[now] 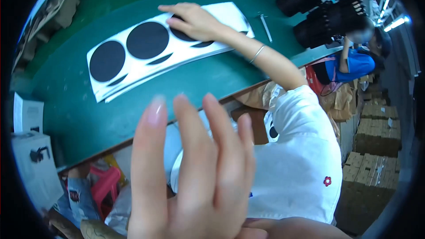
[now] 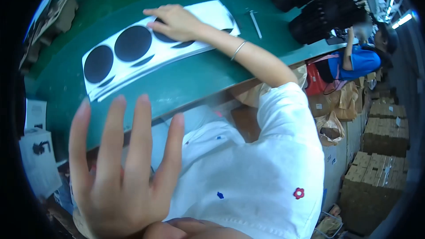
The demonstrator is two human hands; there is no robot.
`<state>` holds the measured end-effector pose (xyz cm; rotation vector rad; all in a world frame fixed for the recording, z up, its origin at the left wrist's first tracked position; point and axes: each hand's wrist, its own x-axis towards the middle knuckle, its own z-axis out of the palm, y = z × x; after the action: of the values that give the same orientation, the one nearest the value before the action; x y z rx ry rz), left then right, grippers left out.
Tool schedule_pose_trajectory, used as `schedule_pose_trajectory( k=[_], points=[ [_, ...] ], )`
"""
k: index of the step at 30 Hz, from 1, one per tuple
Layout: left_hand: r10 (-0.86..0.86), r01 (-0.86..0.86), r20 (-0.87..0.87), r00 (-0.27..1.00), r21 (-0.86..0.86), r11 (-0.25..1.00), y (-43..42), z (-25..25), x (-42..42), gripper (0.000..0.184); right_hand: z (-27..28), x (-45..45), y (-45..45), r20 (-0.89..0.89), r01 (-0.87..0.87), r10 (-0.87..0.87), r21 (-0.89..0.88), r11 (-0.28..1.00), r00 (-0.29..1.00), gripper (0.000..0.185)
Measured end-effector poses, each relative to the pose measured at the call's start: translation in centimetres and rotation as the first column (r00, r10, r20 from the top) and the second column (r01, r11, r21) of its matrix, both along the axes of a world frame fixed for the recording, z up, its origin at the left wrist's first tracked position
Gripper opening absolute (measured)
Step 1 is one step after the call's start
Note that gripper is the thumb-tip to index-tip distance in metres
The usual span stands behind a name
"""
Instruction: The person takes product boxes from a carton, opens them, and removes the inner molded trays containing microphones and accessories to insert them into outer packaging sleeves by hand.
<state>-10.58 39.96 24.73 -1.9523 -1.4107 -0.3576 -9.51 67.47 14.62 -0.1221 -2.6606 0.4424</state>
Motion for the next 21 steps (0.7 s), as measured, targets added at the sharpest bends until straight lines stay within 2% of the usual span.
schedule_pose_trajectory(
  k=[3, 4, 6, 7, 10, 12, 13, 16, 19, 21],
  points=[
    [0.058, -0.062, -0.144, 0.988, -0.027, 0.998, -2.6, 3.4, -0.5, 0.03, 0.1, 0.0, 0.5, 0.03, -0.029, 0.029, -0.007, 1.0, 0.999, 0.042],
    [0.09, -0.1, -0.264, 0.96, -0.025, 0.995, -3.6, 5.8, -0.8, 0.03, 0.2, 0.3, 0.5, 0.059, -0.027, 0.027, -0.005, 1.0, 0.998, 0.042],
    [0.105, -0.213, -0.566, 0.818, -0.128, 0.969, -5.2, 9.1, -1.6, 0.023, 0.5, 0.6, 0.0, 0.063, -0.01, 0.01, -0.007, 1.0, 0.998, 0.042],
    [0.049, -0.138, -0.63, 0.775, -0.094, 0.986, -5.4, 9.4, -2.4, 0.024, 0.4, 0.6, 0.1, 0.073, -0.018, 0.02, -0.029, 0.999, 0.997, 0.041],
    [0.096, -0.143, -0.636, 0.766, -0.022, 0.99, -7.5, 8.5, -2.6, 0.027, 0.4, 0.7, 0.4, 0.049, -0.064, 0.063, 0.017, 0.998, 0.997, 0.041],
    [0.177, -0.312, -0.385, 0.906, -0.323, 0.894, -9.1, 9.2, -0.3, 0.025, 0.8, 1.0, 0.2, 0.072, -0.067, 0.066, 0.022, 0.997, 0.995, 0.041],
    [0.134, -0.225, -0.314, 0.94, -0.277, 0.934, -9.0, 7.1, -1.2, 0.029, 1.4, 1.3, -0.2, 0.108, -0.048, 0.048, 0.004, 0.999, 0.993, 0.04],
    [0.345, -0.346, -0.093, 0.934, -0.473, 0.81, -10.0, 3.3, -2.7, 0.034, 2.6, 2.2, -1.5, 0.2, 0.029, -0.022, -0.035, 0.999, 0.98, 0.038],
    [0.425, -0.397, -0.099, 0.9, -0.587, 0.705, -10.5, 0.1, -5.7, 0.039, 2.4, 2.2, -1.5, 0.214, 0.034, -0.022, -0.052, 0.998, 0.977, 0.039],
    [0.464, -0.378, -0.013, 0.886, -0.6, 0.705, -10.4, -1.9, -7.0, 0.044, 2.0, 1.5, -1.5, 0.194, -0.01, 0.014, -0.023, 1.0, 0.981, 0.04]
  ],
)
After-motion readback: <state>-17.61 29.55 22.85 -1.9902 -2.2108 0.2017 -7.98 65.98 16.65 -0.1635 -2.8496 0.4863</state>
